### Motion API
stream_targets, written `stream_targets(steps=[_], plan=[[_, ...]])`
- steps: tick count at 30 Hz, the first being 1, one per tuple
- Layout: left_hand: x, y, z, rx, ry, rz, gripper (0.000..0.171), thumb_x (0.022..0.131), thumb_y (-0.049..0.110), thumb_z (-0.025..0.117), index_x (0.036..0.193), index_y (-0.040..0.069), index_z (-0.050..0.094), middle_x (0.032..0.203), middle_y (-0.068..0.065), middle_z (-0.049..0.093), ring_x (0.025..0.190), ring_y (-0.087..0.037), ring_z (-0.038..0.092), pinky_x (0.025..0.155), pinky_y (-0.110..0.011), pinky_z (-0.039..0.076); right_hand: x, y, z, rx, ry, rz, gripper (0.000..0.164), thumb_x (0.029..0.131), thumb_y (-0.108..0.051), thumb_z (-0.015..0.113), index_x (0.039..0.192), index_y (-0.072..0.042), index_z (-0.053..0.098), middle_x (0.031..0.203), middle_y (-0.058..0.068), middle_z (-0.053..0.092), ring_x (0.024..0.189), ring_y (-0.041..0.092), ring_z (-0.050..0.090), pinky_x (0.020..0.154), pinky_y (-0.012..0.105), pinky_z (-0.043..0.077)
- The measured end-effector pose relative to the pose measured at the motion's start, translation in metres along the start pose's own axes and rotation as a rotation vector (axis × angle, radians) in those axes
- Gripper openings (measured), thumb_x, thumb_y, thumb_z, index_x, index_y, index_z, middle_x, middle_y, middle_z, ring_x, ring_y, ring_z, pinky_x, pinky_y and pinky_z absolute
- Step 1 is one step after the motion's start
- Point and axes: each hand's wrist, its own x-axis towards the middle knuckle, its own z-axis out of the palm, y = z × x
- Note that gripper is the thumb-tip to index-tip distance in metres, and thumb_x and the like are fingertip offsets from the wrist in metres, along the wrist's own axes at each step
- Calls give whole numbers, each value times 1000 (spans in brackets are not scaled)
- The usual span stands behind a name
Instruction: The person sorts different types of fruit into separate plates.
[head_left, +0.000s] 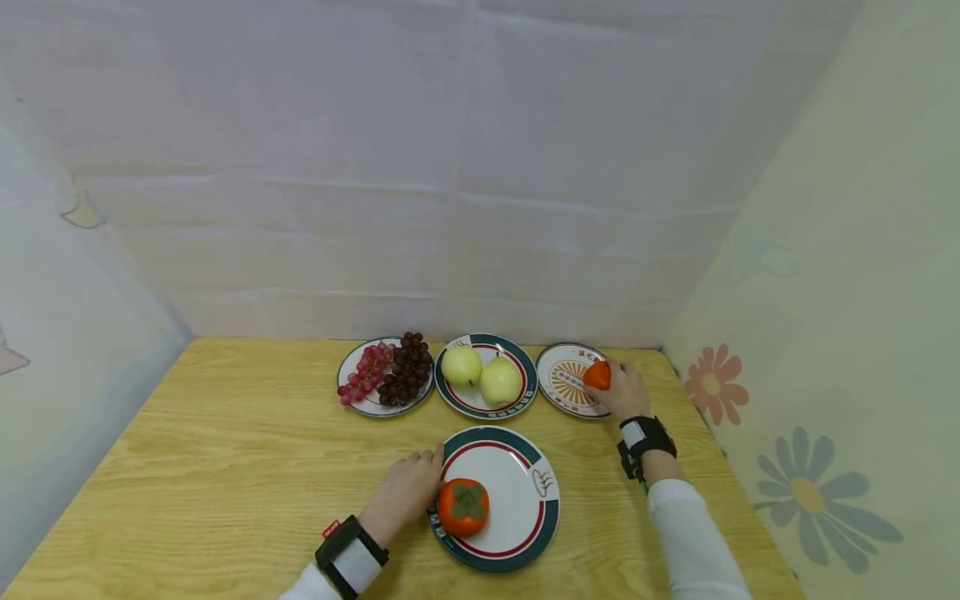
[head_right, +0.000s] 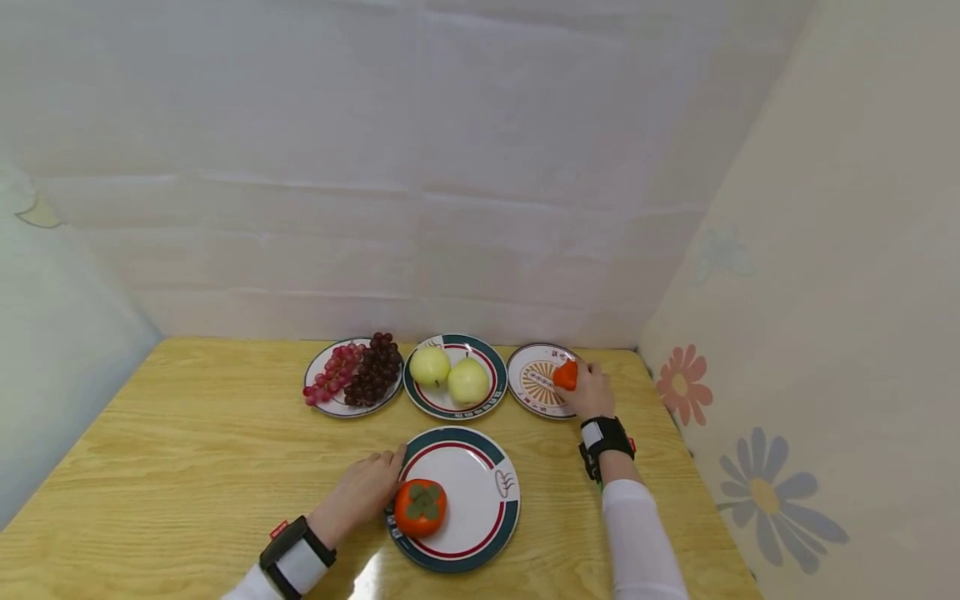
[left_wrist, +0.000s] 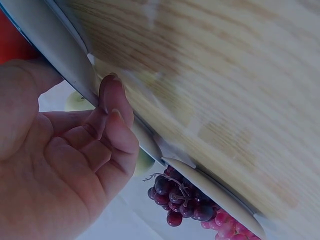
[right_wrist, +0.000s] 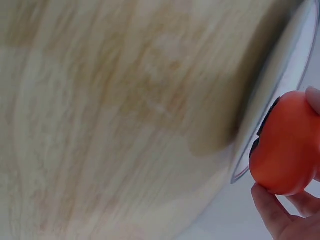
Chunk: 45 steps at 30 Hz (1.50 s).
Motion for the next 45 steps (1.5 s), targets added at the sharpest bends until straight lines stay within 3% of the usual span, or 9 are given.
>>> stream_targets(steps=[9,13,17,20,26,33,36,39,45], plan=[[2,0,-3,-9,0,-4,47,86,28,68,120,-3,58,90,-11,67,73,-22,63,61,-31,53,4,9,1,-31,-46,-20,81,84,-41,68,143,3,33,132,35,40,113,51,47,91,60,46],[2,0,-2,9,8,-2,47,86,28,69,119,-3,58,89,-10,67,72,-21,63,60,-31,53,-2,-1,-2,-51,-13,-83,79,85,-41,66,143,2,34,137,34,34,121,55,39,92,62,44],[2,0,-1,15,-1,-2,47,86,29,68,120,-3,59,90,-11,68,73,-21,64,62,-31,53,-17,-33,-9,-66,43,-234,77,85,-40,67,143,0,36,142,31,33,128,54,33,94,64,42],[1,0,-1,16,3,3,47,86,28,68,120,-3,59,90,-11,68,74,-22,64,64,-31,54,-39,-63,-12,-63,28,-378,77,85,-41,67,144,-4,36,144,27,35,132,49,33,100,62,38],[0,0,-1,12,8,7,46,87,27,68,120,-3,59,91,-11,67,75,-22,64,64,-31,54,-100,-118,-6,-26,-117,-653,76,85,-52,63,145,-14,39,148,16,38,133,37,41,103,53,42],[0,1,0,39,41,2,45,85,27,68,119,-2,60,86,-9,66,71,-22,64,59,-31,53,-156,-150,17,-72,-268,-937,78,84,-64,55,147,-23,34,147,9,41,129,24,48,98,43,48],[-1,1,2,53,66,9,43,85,24,68,119,-2,60,85,-9,65,70,-21,64,59,-31,53,-168,-157,25,-72,-299,-1000,80,83,-63,59,148,-24,31,144,8,43,124,22,51,93,36,51],[-2,1,2,39,48,10,44,84,20,69,120,-2,59,87,-9,65,72,-21,64,60,-31,53,-175,-161,30,-62,-314,-1025,83,82,-57,64,149,-24,28,142,6,44,120,20,53,88,29,52],[-3,0,1,27,36,12,42,85,17,68,121,-2,58,88,-9,66,72,-20,64,61,-31,54,-177,-162,33,-115,-252,-1074,78,82,-48,68,147,-19,34,136,1,49,114,15,53,86,23,52]])
